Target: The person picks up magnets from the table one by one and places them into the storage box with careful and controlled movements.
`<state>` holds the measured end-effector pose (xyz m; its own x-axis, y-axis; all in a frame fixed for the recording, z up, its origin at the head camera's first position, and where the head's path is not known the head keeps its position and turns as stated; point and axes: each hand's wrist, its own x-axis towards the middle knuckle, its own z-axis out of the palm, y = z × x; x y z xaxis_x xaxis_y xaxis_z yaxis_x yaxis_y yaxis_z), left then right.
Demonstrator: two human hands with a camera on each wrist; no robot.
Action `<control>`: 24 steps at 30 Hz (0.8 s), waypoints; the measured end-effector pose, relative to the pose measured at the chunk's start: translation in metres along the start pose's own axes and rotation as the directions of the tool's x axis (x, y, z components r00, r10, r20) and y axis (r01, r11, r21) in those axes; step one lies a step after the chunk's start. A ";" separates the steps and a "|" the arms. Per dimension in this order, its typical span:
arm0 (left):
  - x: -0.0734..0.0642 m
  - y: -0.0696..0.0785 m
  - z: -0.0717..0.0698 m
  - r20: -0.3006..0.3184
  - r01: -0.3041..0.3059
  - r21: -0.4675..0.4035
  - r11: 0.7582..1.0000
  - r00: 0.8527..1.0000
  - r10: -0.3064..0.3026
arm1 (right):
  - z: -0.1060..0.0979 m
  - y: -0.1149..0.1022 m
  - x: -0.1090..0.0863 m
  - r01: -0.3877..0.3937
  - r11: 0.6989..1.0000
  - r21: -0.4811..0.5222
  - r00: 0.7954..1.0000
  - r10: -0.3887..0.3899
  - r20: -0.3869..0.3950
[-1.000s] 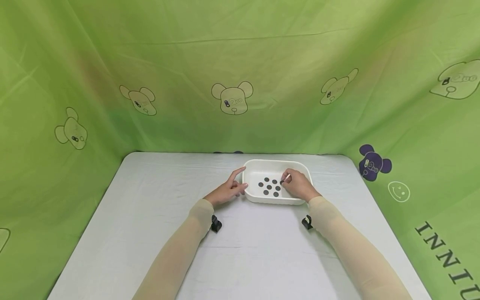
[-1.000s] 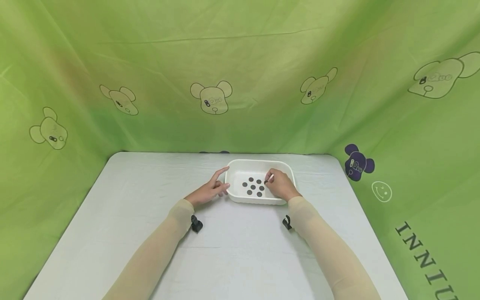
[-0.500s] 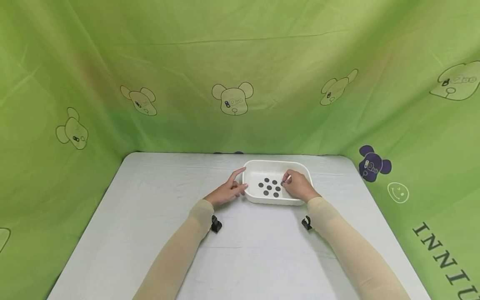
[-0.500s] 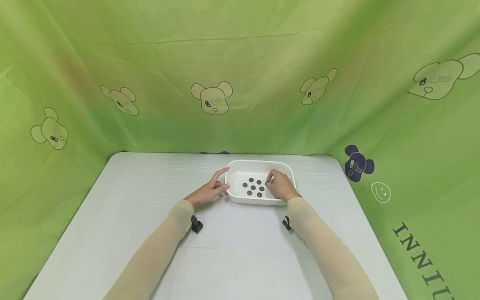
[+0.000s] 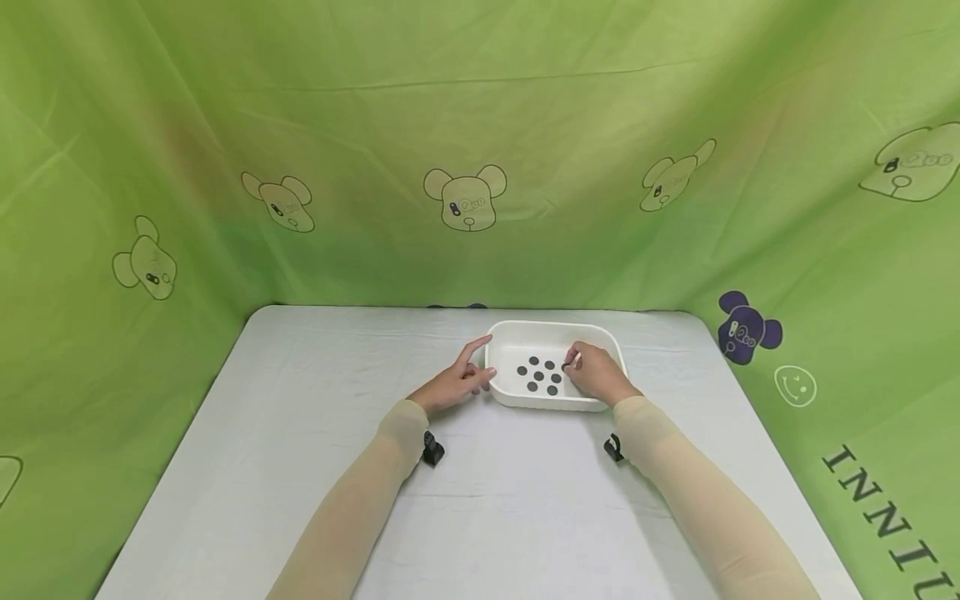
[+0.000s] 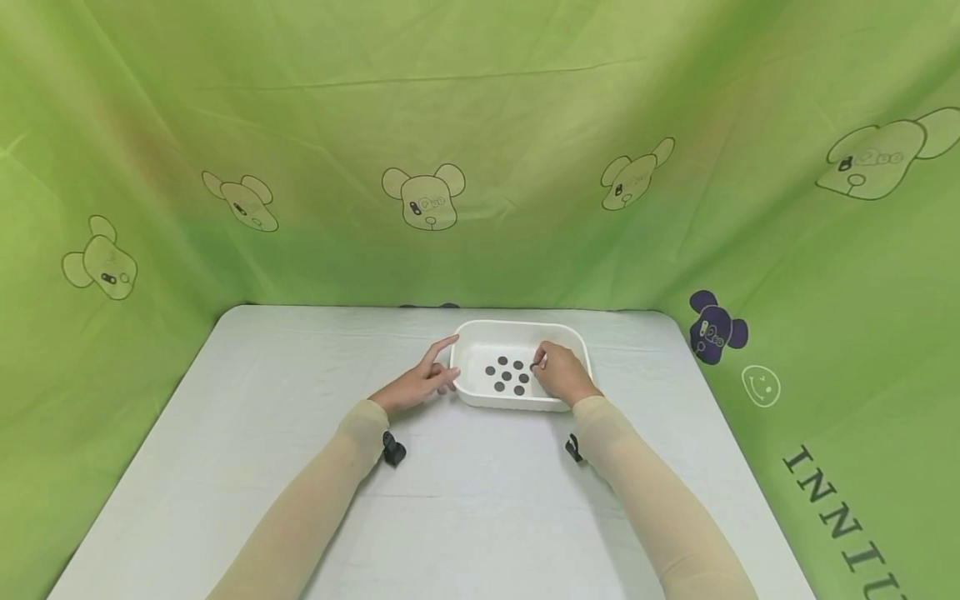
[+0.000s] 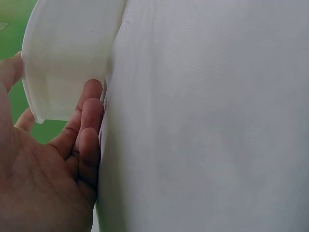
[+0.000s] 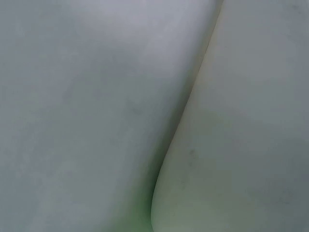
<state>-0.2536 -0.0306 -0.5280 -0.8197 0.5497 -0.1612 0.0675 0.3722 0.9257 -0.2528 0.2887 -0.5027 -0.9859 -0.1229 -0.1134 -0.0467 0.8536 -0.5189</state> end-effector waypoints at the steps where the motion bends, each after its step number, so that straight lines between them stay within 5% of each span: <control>1: 0.000 0.000 0.000 0.000 0.001 -0.001 1.000 1.000 -0.001 | 0.000 0.000 0.000 0.001 1.000 -0.002 1.000 -0.001 -0.002; 12: -0.002 0.001 -0.003 -0.010 0.007 0.065 0.998 1.000 -0.006 | -0.004 -0.007 -0.008 0.065 0.997 -0.051 0.989 -0.071 -0.132; 19: -0.006 0.008 -0.015 -0.028 0.009 0.122 0.993 1.000 -0.006 | -0.014 -0.008 -0.019 0.182 0.983 -0.010 0.951 -0.179 -0.252; 24: -0.018 0.012 -0.033 -0.116 -0.023 0.210 0.977 0.992 0.049 | -0.021 0.004 -0.026 0.244 0.970 -0.015 0.919 -0.236 -0.314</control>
<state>-0.2572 -0.0607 -0.5029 -0.8758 0.4767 -0.0754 0.2044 0.5078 0.8369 -0.2310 0.3054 -0.4841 -0.9459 -0.1556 0.2847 -0.2884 0.8051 -0.5183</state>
